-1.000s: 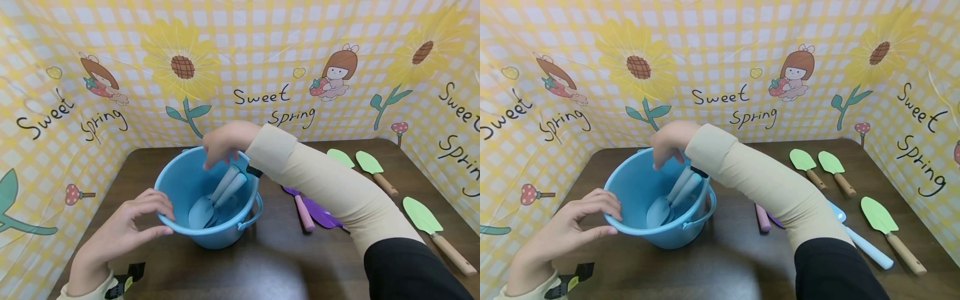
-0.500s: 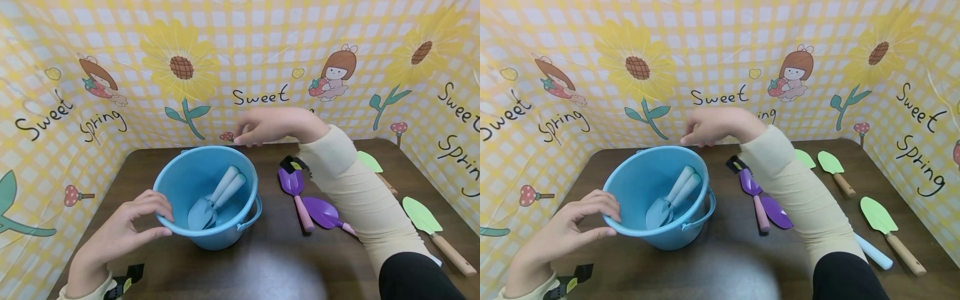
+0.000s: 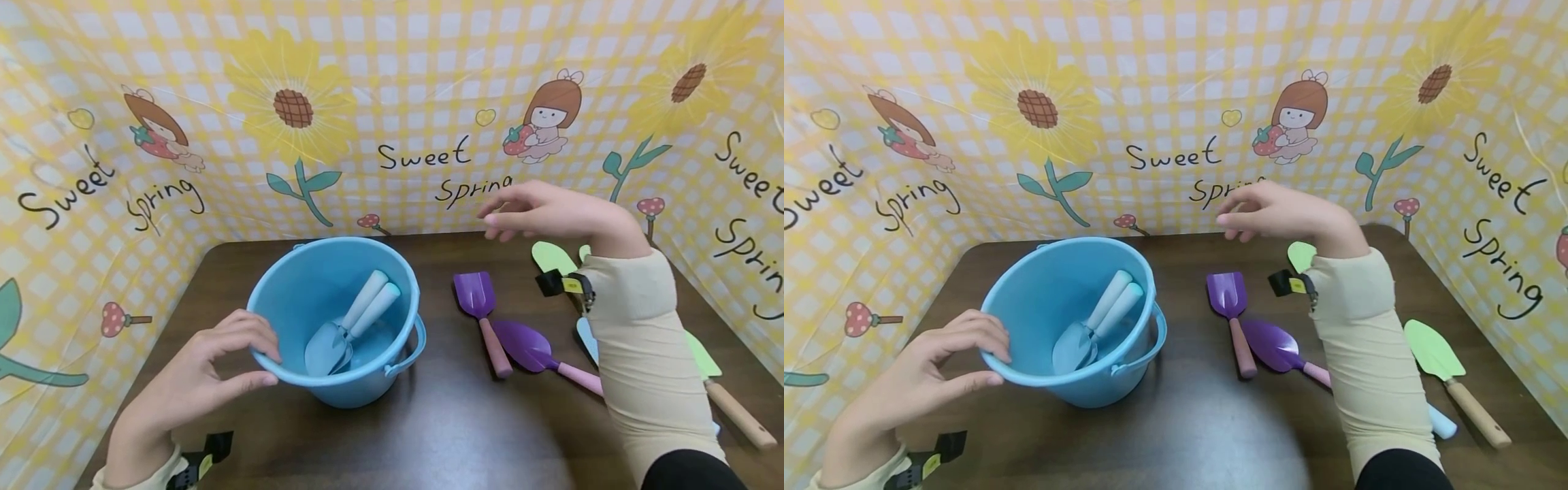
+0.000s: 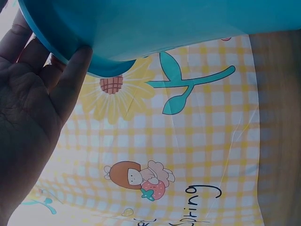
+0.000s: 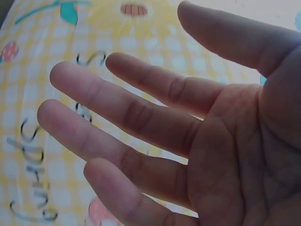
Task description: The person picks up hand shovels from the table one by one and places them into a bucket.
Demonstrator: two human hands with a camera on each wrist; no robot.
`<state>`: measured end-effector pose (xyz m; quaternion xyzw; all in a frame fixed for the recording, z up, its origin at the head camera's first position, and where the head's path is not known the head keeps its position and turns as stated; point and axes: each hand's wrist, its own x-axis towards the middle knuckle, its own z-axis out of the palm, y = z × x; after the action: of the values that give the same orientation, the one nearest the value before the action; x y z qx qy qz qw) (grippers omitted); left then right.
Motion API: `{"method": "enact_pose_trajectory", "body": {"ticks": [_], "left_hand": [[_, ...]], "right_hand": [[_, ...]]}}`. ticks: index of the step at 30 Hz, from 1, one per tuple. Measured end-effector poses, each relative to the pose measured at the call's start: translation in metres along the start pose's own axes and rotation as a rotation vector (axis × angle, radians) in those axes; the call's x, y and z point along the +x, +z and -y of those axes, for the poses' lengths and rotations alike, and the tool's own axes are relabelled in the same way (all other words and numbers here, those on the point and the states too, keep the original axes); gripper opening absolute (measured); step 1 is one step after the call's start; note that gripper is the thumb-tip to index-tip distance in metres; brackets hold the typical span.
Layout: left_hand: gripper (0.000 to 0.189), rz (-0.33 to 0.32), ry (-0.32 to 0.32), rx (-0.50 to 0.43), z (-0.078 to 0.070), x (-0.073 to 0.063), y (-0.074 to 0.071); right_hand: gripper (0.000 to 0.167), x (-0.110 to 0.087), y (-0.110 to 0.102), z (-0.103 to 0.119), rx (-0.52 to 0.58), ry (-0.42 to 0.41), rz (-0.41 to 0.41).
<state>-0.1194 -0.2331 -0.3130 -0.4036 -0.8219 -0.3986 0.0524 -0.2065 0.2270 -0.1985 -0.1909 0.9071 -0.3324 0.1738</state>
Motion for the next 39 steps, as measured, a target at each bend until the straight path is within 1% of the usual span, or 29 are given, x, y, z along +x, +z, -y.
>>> {"method": "enact_pose_trajectory", "body": {"ticks": [2, 4, 8, 11, 14, 17, 22, 26, 29, 33, 39], "left_hand": [[0.041, -0.003, 0.006, -0.002, 0.001, 0.001, 0.001], [0.042, -0.004, 0.010, -0.008, 0.001, 0.001, 0.002], [0.047, -0.033, 0.090, -0.014, 0.004, 0.002, 0.002], [0.052, -0.059, 0.144, -0.016, 0.006, 0.001, -0.001], [0.054, -0.063, 0.141, -0.021, 0.006, 0.000, -0.004], [0.055, -0.058, 0.141, -0.022, 0.006, 0.000, -0.003], [0.054, -0.057, 0.150, -0.037, 0.006, 0.002, 0.001], [0.053, -0.059, 0.157, -0.044, 0.008, 0.001, 0.004], [0.052, -0.061, 0.157, -0.042, 0.008, 0.001, 0.004], [0.051, -0.059, 0.148, -0.038, 0.007, 0.002, 0.003], [0.052, -0.058, 0.148, -0.041, 0.007, 0.003, 0.004]], "right_hand": [[0.039, -0.009, -0.003, -0.013, 0.030, 0.017, -0.022], [0.040, -0.019, -0.005, -0.027, 0.091, 0.041, -0.046], [0.043, -0.034, -0.008, -0.053, 0.191, 0.087, -0.094], [0.045, -0.035, -0.010, -0.071, 0.196, 0.112, -0.119], [0.047, -0.033, -0.014, -0.089, 0.147, 0.145, -0.136], [0.051, -0.034, -0.019, -0.108, 0.136, 0.201, -0.139], [0.054, -0.040, -0.021, -0.136, 0.203, 0.270, -0.125], [0.055, -0.044, -0.018, -0.153, 0.219, 0.297, -0.101], [0.055, -0.044, -0.014, -0.164, 0.253, 0.315, -0.091], [0.055, -0.046, -0.009, -0.177, 0.293, 0.341, -0.110], [0.058, -0.051, 0.001, -0.195, 0.309, 0.384, -0.150]]}}
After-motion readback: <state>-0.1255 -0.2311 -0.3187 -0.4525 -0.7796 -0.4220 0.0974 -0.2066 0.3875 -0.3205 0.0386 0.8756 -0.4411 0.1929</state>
